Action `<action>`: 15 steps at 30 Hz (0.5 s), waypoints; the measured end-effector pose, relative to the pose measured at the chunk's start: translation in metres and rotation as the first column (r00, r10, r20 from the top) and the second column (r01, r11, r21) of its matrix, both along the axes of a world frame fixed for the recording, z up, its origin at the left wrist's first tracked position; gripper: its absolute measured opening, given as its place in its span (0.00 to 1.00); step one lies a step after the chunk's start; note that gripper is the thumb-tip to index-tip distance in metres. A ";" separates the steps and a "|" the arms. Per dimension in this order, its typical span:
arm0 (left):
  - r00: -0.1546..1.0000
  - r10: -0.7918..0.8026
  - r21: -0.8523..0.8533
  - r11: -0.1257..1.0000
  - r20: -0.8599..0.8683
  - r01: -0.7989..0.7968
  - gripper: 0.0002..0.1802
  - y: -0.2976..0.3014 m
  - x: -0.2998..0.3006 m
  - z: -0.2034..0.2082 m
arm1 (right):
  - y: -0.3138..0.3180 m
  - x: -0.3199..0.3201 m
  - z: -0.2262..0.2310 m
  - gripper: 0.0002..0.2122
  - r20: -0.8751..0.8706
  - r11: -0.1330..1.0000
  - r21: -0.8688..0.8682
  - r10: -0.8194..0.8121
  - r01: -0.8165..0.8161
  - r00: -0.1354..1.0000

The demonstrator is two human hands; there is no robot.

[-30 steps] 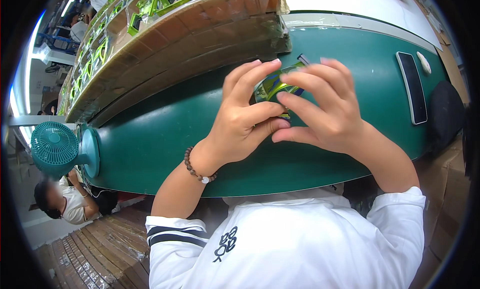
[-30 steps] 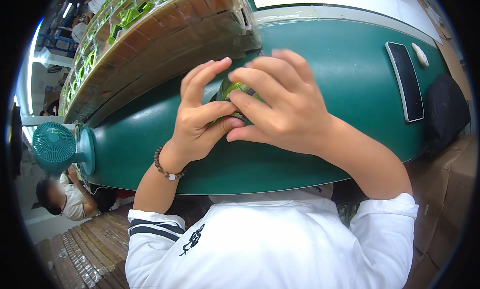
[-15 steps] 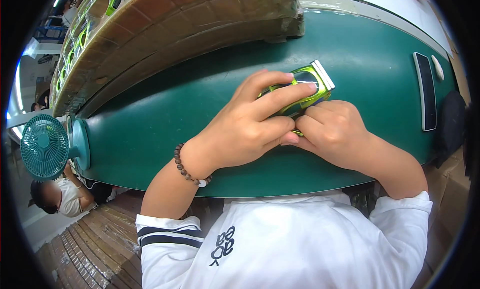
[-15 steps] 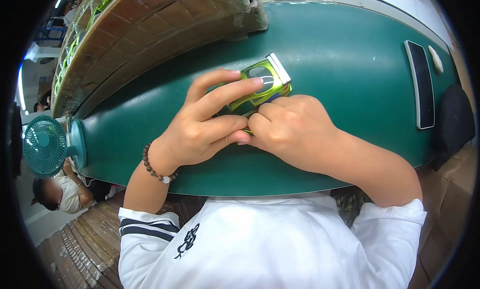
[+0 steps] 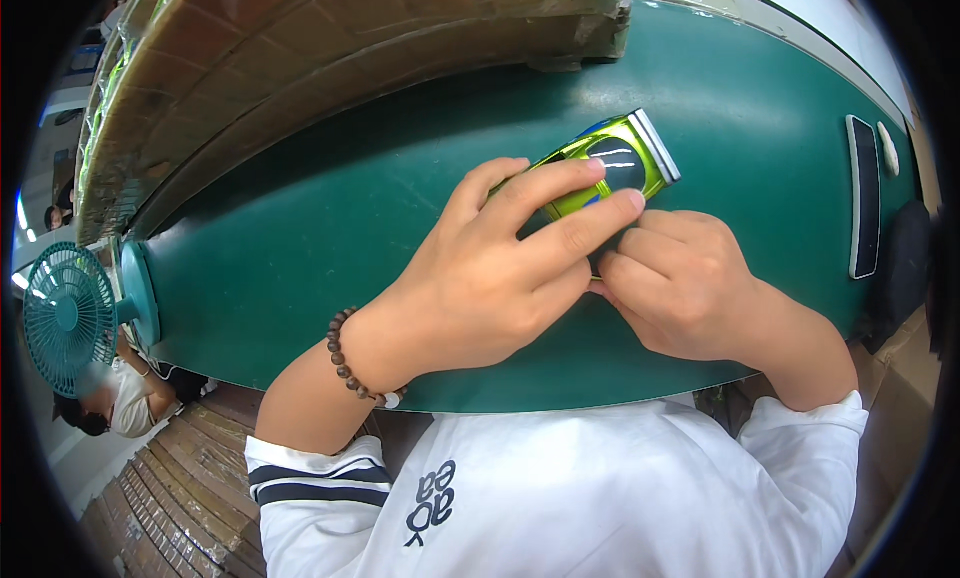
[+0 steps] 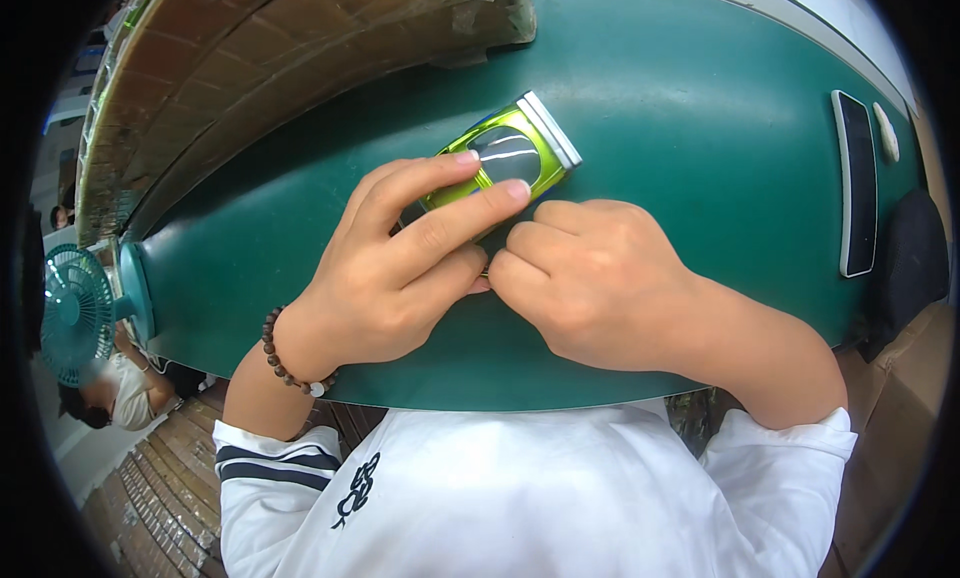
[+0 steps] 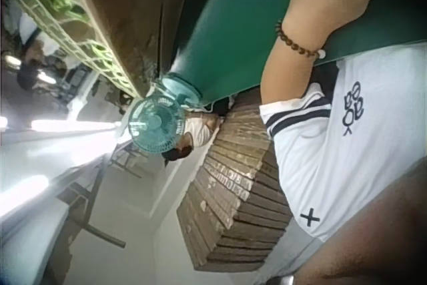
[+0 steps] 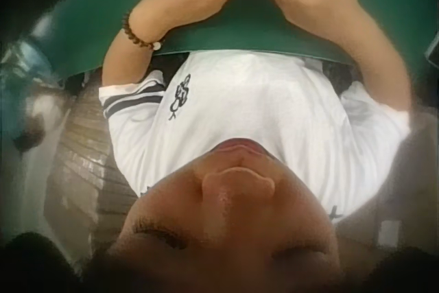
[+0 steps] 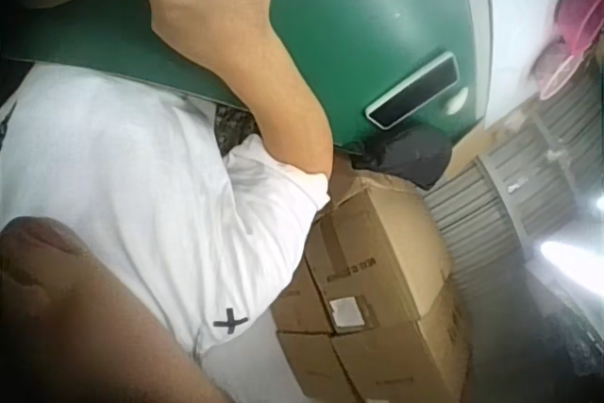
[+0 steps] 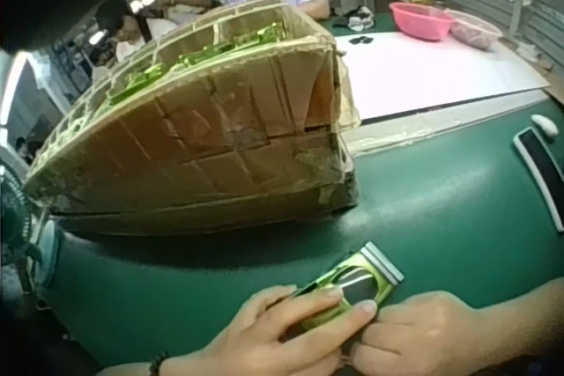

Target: The person assembles small green toy cars by hand at a green workbench. They pick up a car body, insert small black components, and place the finished unit into a cardboard tray. The process is repeated for multiple units throughout the clip.

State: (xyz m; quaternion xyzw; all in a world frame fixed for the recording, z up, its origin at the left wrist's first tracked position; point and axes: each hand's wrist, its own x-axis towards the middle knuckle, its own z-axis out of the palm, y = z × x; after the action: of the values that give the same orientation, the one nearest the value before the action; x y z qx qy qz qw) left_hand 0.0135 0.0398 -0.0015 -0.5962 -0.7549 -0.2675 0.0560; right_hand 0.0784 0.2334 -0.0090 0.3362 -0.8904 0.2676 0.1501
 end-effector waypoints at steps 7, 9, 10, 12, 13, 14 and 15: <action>0.984 0.114 0.034 0.992 0.139 -0.120 0.07 0.003 0.008 -0.002 | 0.001 0.000 -0.009 0.07 -0.053 0.996 -0.058 0.061 -0.064 0.997; 0.994 0.061 0.036 0.997 0.091 -0.065 0.07 0.001 0.005 -0.003 | 0.000 -0.001 -0.008 0.07 -0.051 0.997 -0.048 0.058 -0.060 0.997; 0.999 0.019 0.033 0.999 0.045 -0.020 0.06 0.000 0.001 -0.003 | 0.000 -0.002 -0.009 0.07 -0.055 0.998 -0.043 0.045 -0.048 0.997; 0.999 -0.041 -0.001 0.999 0.029 0.041 0.09 -0.002 -0.007 -0.002 | 0.000 -0.002 -0.005 0.08 -0.029 1.000 0.001 0.024 -0.024 0.999; 0.997 -0.070 -0.019 0.997 0.021 0.070 0.10 -0.002 -0.010 0.000 | 0.001 -0.002 0.001 0.08 0.000 0.999 0.041 0.014 -0.014 1.000; 0.992 -0.059 0.006 0.998 0.108 0.059 0.14 -0.003 -0.010 0.004 | 0.002 -0.001 0.005 0.08 0.029 0.997 0.081 0.002 -0.004 1.000; 0.979 -0.055 0.033 0.998 0.196 0.049 0.18 -0.002 -0.010 0.010 | 0.002 -0.001 0.006 0.09 0.043 0.998 0.061 -0.009 0.006 0.999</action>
State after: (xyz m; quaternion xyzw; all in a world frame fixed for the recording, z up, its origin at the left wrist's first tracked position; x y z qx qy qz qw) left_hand 0.0039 0.0374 0.0083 -0.5854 -0.7371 -0.3371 -0.0178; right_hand 0.0774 0.2353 -0.0028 0.3313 -0.9025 0.2470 0.1214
